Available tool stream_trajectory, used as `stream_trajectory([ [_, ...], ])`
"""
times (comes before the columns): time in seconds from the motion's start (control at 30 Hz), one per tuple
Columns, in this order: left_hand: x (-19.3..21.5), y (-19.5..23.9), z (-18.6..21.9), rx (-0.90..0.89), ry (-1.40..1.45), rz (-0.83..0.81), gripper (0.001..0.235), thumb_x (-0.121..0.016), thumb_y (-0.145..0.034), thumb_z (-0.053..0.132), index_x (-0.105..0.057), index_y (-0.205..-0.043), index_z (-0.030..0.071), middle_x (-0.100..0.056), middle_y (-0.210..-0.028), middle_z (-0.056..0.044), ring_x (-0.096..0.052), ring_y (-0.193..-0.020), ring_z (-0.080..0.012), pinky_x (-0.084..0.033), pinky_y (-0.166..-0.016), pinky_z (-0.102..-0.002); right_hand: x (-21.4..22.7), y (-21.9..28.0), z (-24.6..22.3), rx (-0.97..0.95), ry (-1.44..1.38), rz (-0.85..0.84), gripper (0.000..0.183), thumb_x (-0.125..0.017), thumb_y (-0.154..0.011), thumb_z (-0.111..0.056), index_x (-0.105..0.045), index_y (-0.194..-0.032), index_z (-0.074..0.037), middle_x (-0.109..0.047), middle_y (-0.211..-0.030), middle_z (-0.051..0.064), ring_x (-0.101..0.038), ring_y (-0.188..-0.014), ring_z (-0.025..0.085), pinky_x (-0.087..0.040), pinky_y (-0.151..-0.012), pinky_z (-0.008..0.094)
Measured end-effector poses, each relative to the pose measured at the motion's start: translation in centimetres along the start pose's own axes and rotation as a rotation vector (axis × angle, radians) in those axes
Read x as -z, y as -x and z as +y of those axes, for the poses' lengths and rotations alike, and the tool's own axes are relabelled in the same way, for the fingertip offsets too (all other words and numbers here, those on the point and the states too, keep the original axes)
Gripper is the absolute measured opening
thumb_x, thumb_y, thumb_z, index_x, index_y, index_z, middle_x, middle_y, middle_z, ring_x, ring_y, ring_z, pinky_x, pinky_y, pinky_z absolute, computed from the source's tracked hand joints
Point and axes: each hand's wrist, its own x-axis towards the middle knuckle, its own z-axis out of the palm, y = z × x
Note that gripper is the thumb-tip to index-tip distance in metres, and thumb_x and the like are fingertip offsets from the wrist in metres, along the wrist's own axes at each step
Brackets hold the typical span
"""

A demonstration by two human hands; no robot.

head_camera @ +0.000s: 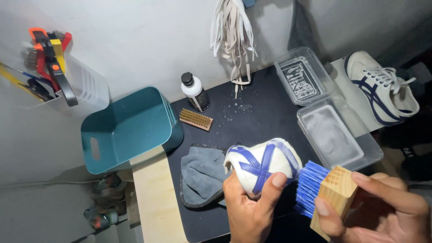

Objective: The person scrubs the sole and upper of a white and blue sneaker using a blue-bristled brush. They rotate the shoe to clean different areas, including the toe and sides, while holding it with their left hand.

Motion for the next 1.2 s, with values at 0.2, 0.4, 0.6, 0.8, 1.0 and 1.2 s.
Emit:
stream_trajectory([
  [0.2, -0.8, 2.7, -10.5, -1.221, -0.987, 0.443, 0.063, -0.084, -0.096, 0.03, -0.047, -0.147, 0.033, -0.048, -0.117, -0.028, -0.069, -0.089, -0.0406, -0.074, -0.081, -0.053, 3.0, -4.7, -1.9, -1.575, -0.616, 0.051, 0.022, -0.054, -0.093, 0.02, -0.04, -0.083, 0.005, -0.058, -0.115, 0.006, -0.073, -0.123, 0.03, -0.064, -0.094, 0.04],
  [0.4, -0.2, 2.2, -8.3, -0.309, 0.092, -0.396, 0.044, -0.082, -0.071, 0.002, -0.063, -0.109, -0.006, -0.067, -0.109, -0.013, -0.067, -0.096, -0.014, -0.057, -0.089, -0.022, 1.2, -7.7, -4.5, -0.483, -0.174, -0.184, 0.053, -0.088, -0.066, -0.011, -0.068, -0.114, 0.0, -0.068, -0.091, 0.009, -0.056, -0.066, 0.01, -0.047, -0.059, 0.018],
  [0.6, 0.4, -0.8, -7.2, -0.881, -0.15, -0.209, 0.034, -0.064, -0.089, 0.023, -0.053, -0.062, 0.005, -0.06, -0.066, -0.007, -0.067, -0.063, -0.0273, -0.057, -0.078, -0.045, -1.6, -8.7, -3.0, -0.348, -0.098, -0.07, 0.049, -0.086, -0.084, -0.009, -0.069, -0.123, 0.014, -0.066, -0.096, 0.018, -0.057, -0.076, 0.019, -0.046, -0.065, 0.026],
  [0.8, 0.5, -0.9, -8.5, -0.805, -0.247, 0.022, 0.028, -0.074, -0.077, 0.031, -0.064, -0.065, 0.008, -0.072, -0.066, -0.007, -0.078, -0.068, -0.0292, -0.062, -0.081, -0.044, -0.2, -7.3, -2.7, -0.489, -0.325, -0.096, 0.052, -0.082, -0.07, -0.005, -0.065, -0.117, 0.009, -0.052, -0.08, 0.008, -0.047, -0.069, 0.011, -0.038, -0.063, 0.019],
  [1.0, -1.0, -2.5, -6.0, -0.901, -0.151, -0.127, 0.024, -0.071, -0.085, 0.014, -0.058, -0.069, 0.001, -0.07, -0.071, -0.014, -0.074, -0.065, -0.0298, -0.063, -0.072, -0.046, 0.4, -2.6, -1.9, -0.421, -0.024, -0.231, 0.068, -0.088, -0.066, -0.025, -0.066, -0.127, -0.005, -0.048, -0.066, -0.001, -0.05, -0.058, 0.007, -0.044, -0.061, 0.024],
  [1.2, -1.3, 4.4, -22.7, -0.691, -0.061, -0.221, 0.048, -0.069, -0.103, 0.023, -0.042, -0.142, 0.016, -0.065, -0.126, 0.011, -0.034, -0.134, 0.0121, -0.047, -0.105, -0.007, -2.0, -6.2, -3.2, -0.491, -0.196, 0.006, 0.046, -0.087, -0.07, -0.002, -0.066, -0.109, 0.009, -0.066, -0.091, 0.017, -0.048, -0.063, 0.013, -0.04, -0.059, 0.022],
])
